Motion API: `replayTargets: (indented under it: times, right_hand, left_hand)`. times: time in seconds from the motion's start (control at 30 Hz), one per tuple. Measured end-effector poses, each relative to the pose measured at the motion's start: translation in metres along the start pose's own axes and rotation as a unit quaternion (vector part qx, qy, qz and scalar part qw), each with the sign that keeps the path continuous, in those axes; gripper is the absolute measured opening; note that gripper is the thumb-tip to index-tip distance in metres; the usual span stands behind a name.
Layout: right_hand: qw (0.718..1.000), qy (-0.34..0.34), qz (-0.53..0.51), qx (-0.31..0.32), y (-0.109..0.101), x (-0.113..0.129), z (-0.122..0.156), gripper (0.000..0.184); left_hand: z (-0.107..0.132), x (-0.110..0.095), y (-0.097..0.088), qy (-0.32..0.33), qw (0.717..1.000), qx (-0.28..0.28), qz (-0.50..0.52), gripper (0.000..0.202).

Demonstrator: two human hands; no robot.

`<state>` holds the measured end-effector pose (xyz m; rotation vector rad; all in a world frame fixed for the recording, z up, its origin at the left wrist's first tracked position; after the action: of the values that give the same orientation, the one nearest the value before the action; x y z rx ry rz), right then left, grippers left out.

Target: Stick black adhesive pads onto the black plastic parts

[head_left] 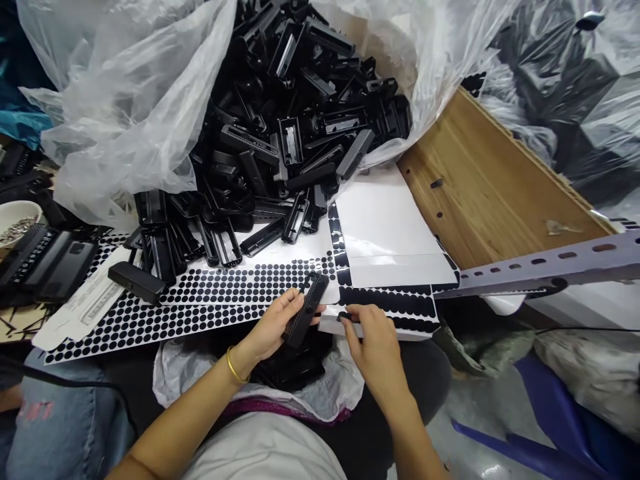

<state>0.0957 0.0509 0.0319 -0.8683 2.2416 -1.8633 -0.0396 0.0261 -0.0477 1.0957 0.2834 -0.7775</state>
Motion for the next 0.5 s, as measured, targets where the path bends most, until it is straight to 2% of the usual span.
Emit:
replayTargets:
  times: [0.07,0.13,0.2,0.27,0.33,0.43,0.5]
  right_hand:
    - [0.998,-0.009,0.058,0.004,0.008,0.009,0.002,0.017]
    - [0.997,-0.023,0.072,0.017,0.014,0.021,0.001,0.022]
    - [0.997,-0.051,0.018,0.046,0.017,0.034,0.000,0.021]
    - [0.992,-0.052,-0.089,0.072,0.018,0.042,-0.002,0.018]
    - [0.974,0.011,-0.210,0.079,0.015,0.036,-0.006,0.015]
    - [0.922,0.138,-0.355,0.074,0.018,0.017,-0.013,0.013]
    - [0.889,0.179,-0.411,0.090,0.024,0.012,-0.016,0.014]
  left_hand:
    - [-0.006,0.007,0.002,-0.008,1.000,-0.003,0.000,0.026]
    - [-0.010,0.009,0.003,-0.002,1.000,-0.005,0.002,0.025]
    - [-0.011,0.008,0.003,0.004,1.000,0.000,0.008,0.024]
    - [-0.009,0.005,0.003,0.002,1.000,0.006,0.010,0.021]
    - [-0.005,0.002,0.001,-0.003,1.000,0.010,0.011,0.022]
    - [0.004,0.001,0.002,-0.023,0.999,0.031,0.011,0.028]
    - [0.009,0.003,0.003,-0.041,0.998,0.044,0.009,0.030]
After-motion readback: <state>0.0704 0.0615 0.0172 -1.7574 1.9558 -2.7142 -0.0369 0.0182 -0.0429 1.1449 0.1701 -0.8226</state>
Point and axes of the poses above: each hand's wrist, its own z-axis away from the middle knuckle, its own y-axis out of the palm, x = y × z, the point moved 8 cm from there along -z, towards the middle knuckle, and after that the axes turned 6 degrees about z, right-handed, at the moved point
